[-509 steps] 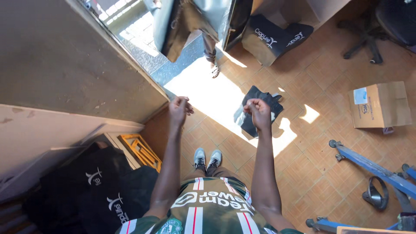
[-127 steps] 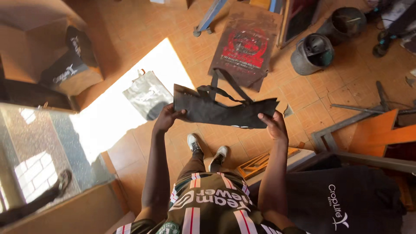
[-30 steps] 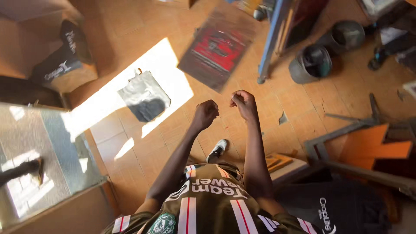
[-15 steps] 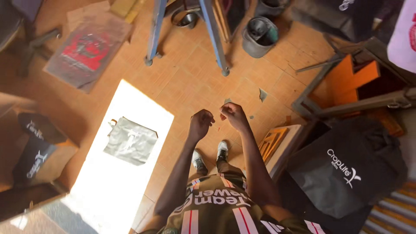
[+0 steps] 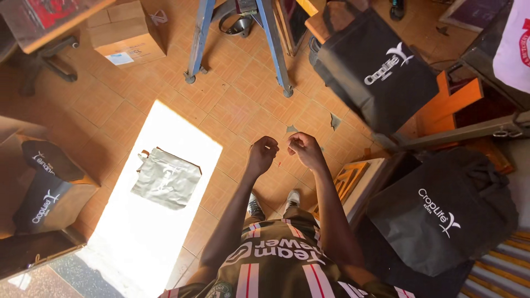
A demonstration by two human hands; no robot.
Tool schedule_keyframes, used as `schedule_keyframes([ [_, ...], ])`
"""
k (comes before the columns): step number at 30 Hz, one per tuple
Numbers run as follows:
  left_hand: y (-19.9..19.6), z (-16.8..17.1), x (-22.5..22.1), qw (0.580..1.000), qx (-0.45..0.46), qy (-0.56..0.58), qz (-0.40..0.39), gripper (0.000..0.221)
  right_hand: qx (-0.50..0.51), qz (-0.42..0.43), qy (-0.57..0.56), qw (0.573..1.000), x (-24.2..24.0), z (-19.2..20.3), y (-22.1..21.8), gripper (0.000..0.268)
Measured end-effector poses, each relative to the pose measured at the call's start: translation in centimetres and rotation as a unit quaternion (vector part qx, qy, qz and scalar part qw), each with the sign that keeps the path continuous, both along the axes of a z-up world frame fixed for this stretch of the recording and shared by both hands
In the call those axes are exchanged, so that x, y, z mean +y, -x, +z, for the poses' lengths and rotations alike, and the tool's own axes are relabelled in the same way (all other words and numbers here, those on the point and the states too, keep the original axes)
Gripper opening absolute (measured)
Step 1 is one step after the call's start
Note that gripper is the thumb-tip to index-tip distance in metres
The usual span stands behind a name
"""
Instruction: The person repeatedly places a black bag onto a printing plate, presses down on the bag by hand, and hands the bag to another person.
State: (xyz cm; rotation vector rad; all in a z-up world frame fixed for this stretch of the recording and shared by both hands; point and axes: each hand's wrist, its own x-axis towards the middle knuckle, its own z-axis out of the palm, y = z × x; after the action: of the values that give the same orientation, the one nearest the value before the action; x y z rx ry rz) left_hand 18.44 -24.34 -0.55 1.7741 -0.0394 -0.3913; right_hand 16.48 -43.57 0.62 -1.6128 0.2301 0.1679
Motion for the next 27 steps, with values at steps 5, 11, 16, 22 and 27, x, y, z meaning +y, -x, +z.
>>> schedule_keyframes([
  [5, 0.3, -1.1, -2.4, 0.998, 0.004, -0.052, 0.026, 0.032, -0.038, 0.011, 0.010, 0.999, -4.2, 0.4, -0.8, 0.017],
  [11, 0.2, -4.9, -6.2, 0.989, 0.091, -0.045, 0.108, 0.090, -0.077, -0.084, 0.080, 0.990, -11.5, -4.2, -2.2, 0.015],
  [16, -1.2, -7.6, -6.7, 0.969, 0.166, -0.047, 0.179, 0.122, -0.061, -0.141, 0.244, 0.958, -14.4, -7.8, -3.0, 0.015],
  [22, -2.8, -7.1, -2.4, 0.947, 0.162, -0.032, 0.276, 0.128, 0.095, -0.117, 0.261, 0.953, -15.2, -11.5, -5.8, 0.077],
  [27, -3.0, -2.0, -1.6, 0.942, 0.107, -0.018, 0.317, 0.106, 0.179, -0.082, -0.011, 0.980, -15.1, -11.9, -5.1, 0.093],
])
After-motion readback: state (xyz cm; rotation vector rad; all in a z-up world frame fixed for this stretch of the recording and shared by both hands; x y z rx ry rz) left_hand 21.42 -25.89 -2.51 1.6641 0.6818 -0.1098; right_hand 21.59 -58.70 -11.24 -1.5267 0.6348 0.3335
